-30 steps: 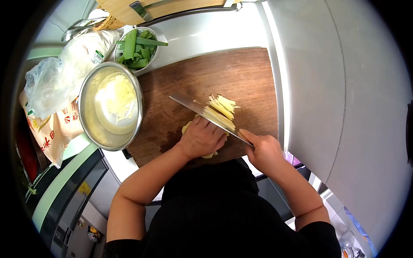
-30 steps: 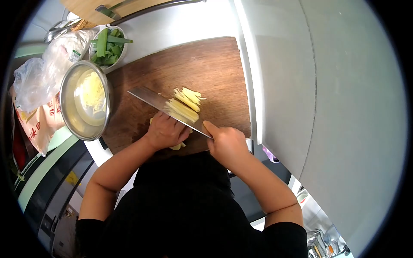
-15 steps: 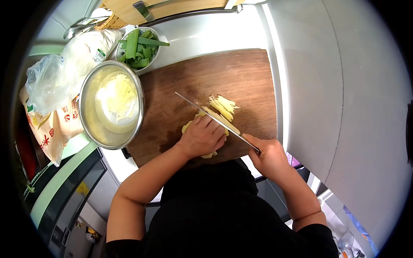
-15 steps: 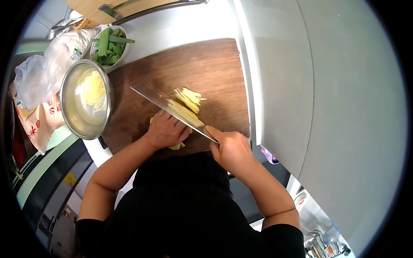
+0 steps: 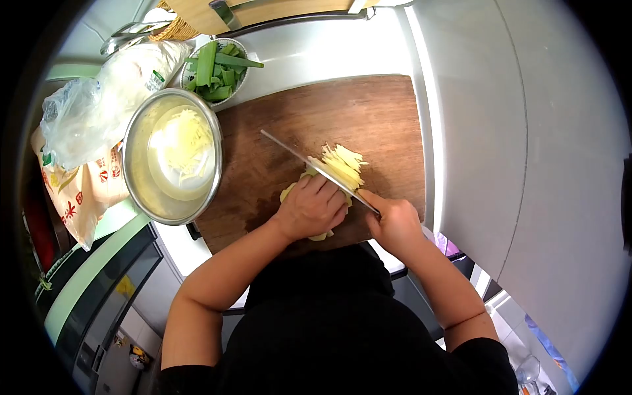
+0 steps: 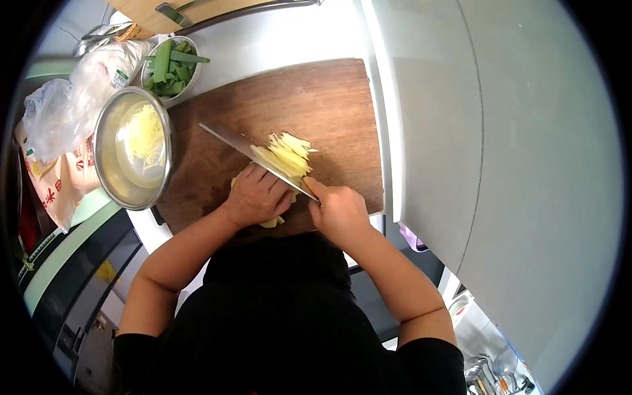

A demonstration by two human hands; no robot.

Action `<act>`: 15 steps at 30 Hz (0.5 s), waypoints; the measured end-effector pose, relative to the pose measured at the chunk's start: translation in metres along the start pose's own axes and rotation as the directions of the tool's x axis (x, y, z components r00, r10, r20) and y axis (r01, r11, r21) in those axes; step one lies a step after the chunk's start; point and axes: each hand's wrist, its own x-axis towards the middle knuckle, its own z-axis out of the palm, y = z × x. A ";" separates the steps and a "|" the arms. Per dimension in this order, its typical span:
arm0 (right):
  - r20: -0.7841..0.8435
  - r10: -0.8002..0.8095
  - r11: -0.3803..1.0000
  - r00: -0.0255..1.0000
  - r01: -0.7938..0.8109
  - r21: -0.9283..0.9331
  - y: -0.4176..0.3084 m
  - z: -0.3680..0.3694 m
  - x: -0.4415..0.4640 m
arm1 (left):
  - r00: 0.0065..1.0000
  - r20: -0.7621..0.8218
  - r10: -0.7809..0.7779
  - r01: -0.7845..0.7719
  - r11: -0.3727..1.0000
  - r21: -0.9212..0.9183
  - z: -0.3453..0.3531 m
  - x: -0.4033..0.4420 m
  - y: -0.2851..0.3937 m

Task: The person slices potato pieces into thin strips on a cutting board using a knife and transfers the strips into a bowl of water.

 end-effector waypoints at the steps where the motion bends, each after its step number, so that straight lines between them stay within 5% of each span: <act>1: -0.001 -0.003 1.000 1.000 0.003 -0.002 0.001 -0.003 -0.002 | 1.000 0.024 -0.004 0.004 1.000 -0.008 0.001 0.000 -0.001; 15: 0.063 0.036 0.998 0.997 -0.033 -0.044 -0.011 -0.020 -0.014 | 0.999 -0.031 -0.006 0.006 1.000 0.000 -0.001 0.001 0.000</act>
